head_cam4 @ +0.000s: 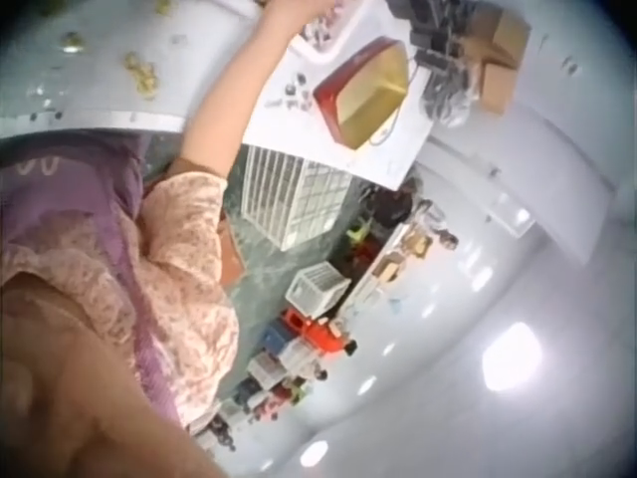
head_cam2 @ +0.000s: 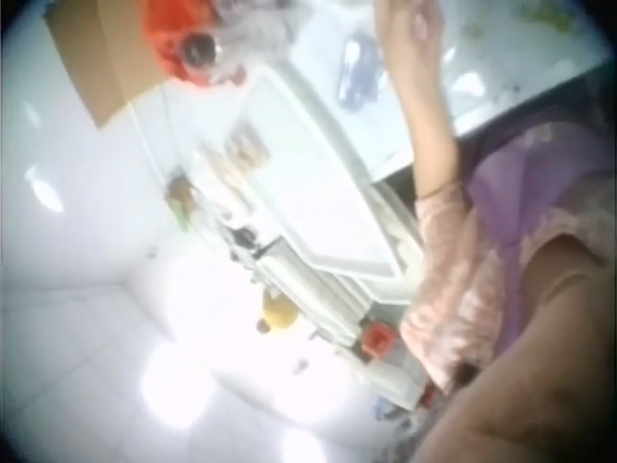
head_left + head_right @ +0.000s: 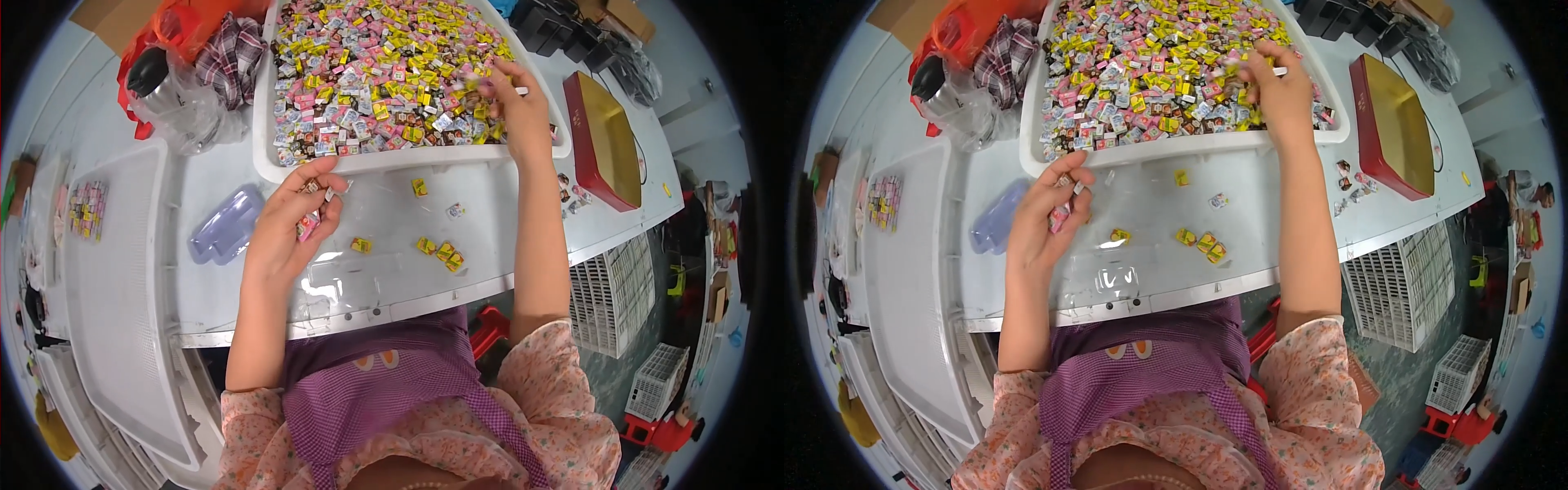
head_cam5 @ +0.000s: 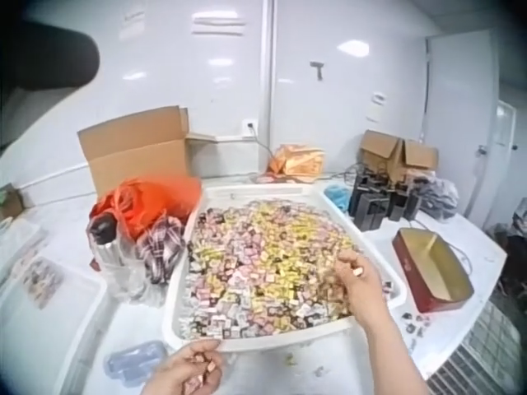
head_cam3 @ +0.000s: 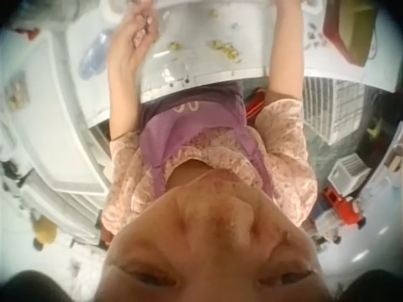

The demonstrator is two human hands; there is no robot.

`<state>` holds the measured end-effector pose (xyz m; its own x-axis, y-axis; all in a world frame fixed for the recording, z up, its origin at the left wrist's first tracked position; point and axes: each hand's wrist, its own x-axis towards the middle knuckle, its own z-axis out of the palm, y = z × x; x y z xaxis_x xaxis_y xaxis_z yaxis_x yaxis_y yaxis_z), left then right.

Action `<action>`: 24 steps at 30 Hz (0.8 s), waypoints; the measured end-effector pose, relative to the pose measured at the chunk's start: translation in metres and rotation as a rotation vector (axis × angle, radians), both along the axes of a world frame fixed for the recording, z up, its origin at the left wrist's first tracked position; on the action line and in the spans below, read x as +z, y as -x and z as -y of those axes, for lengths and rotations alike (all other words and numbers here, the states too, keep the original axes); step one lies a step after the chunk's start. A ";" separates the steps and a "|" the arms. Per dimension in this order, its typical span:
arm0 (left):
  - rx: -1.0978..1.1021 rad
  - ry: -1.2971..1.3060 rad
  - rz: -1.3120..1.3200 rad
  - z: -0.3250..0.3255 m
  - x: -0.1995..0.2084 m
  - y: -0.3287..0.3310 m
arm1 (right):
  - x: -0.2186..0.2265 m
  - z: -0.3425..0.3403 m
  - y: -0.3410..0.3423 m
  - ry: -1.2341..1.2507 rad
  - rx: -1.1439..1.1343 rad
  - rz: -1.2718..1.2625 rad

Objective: Assemble small toy components by placing pieces into clear plastic containers and applying stickers.

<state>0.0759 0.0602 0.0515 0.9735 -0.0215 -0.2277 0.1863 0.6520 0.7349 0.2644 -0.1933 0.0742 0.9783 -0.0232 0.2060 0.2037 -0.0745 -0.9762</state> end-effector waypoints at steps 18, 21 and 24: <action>0.058 0.123 -0.071 0.004 -0.013 0.022 | -0.001 -0.028 0.031 0.336 0.282 0.008; 0.131 0.026 -0.143 0.013 0.000 0.024 | -0.016 -0.048 0.028 0.577 0.409 0.422; 0.105 -0.066 -0.141 0.008 -0.005 0.031 | -0.028 -0.066 0.035 0.829 0.338 0.462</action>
